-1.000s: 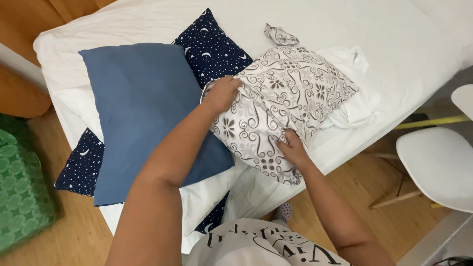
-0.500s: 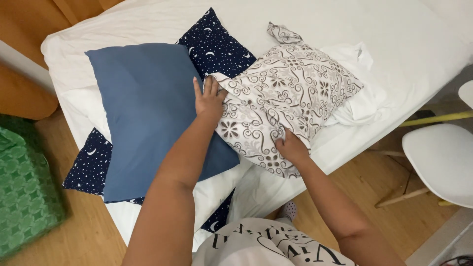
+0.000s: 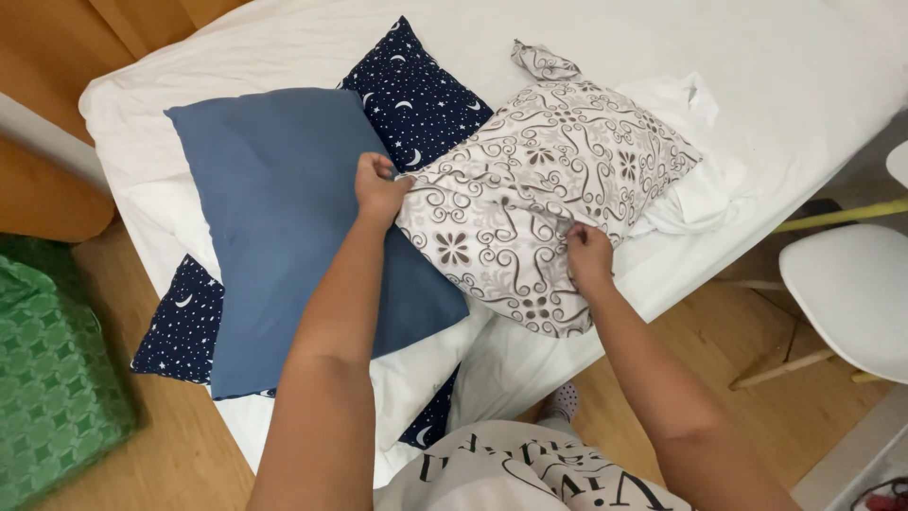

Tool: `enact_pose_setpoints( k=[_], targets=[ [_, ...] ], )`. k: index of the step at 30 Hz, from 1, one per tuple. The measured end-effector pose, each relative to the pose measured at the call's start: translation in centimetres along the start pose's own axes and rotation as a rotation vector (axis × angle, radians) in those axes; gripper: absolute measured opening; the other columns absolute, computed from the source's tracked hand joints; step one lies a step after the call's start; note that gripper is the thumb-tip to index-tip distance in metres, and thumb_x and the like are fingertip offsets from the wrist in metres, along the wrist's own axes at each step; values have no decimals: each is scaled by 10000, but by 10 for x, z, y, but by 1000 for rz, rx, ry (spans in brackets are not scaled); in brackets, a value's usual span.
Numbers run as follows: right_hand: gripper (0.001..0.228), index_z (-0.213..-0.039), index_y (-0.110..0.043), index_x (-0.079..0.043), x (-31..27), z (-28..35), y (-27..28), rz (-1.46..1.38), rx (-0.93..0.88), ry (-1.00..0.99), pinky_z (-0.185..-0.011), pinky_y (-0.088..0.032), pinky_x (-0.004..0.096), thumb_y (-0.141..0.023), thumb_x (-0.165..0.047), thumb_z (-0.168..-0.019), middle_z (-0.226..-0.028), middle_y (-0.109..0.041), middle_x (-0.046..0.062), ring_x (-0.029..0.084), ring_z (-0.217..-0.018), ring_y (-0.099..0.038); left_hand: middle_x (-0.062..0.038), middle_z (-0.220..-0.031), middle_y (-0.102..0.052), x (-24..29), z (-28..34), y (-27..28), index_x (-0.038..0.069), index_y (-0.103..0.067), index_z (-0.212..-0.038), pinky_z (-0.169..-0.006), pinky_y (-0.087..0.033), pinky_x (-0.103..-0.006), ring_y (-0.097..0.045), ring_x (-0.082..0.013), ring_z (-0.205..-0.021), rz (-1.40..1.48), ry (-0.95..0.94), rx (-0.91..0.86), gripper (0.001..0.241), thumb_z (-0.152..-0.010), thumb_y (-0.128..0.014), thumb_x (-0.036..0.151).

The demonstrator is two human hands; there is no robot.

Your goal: The person puts a pillow into a patterned pillowcase on a bed. They insert the pillow, pull the fabric over the corners, and smooth the case to fit the pillow.

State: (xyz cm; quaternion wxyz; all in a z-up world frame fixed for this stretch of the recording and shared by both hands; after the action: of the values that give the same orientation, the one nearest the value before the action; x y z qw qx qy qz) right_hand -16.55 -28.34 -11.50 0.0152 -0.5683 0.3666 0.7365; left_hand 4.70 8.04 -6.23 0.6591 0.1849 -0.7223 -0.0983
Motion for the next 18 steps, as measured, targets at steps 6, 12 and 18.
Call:
enact_pose_setpoints(
  k=[6, 12, 18],
  targets=[
    [218, -1104, -718, -56, -67, 35, -21, 55, -83, 204, -729, -524, 375, -672, -238, -993, -850, -717, 155, 290, -747, -680, -155, -1042, -672, 29, 10, 12, 84, -538, -1259, -831, -547, -388, -670, -292, -953, -273, -38, -246, 753, -602, -905, 116],
    [161, -1056, -643, -55, -42, 18, -59, -6, -108, 474, -720, -533, 350, -597, -167, -950, -893, -708, 103, 232, -788, -680, -90, -1033, -749, 77, 19, -7, 165, -715, -1101, -915, -556, -427, -715, -313, -1022, -478, 112, -175, 357, -793, -825, 306],
    [233, -1003, -662, -62, -63, 14, -30, -2, -399, 138, -649, -456, 317, -683, -294, -1007, -763, -595, 81, 163, -694, -510, -132, -1125, -693, 110, 21, -44, 216, -756, -1120, -872, -490, -476, -613, -345, -1049, -555, -242, -249, 380, -743, -808, 213]
  ],
)
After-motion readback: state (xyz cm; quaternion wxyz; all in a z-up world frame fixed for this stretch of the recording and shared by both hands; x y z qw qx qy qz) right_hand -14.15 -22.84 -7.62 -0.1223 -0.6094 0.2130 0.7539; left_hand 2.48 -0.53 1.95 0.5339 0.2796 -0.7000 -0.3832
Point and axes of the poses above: each hand's wrist, its own z-axis away from the middle knuckle, its own y-axis out of the back of the hand, x = y × z, the point moved 3 cm from there along -z, towards the middle knuckle
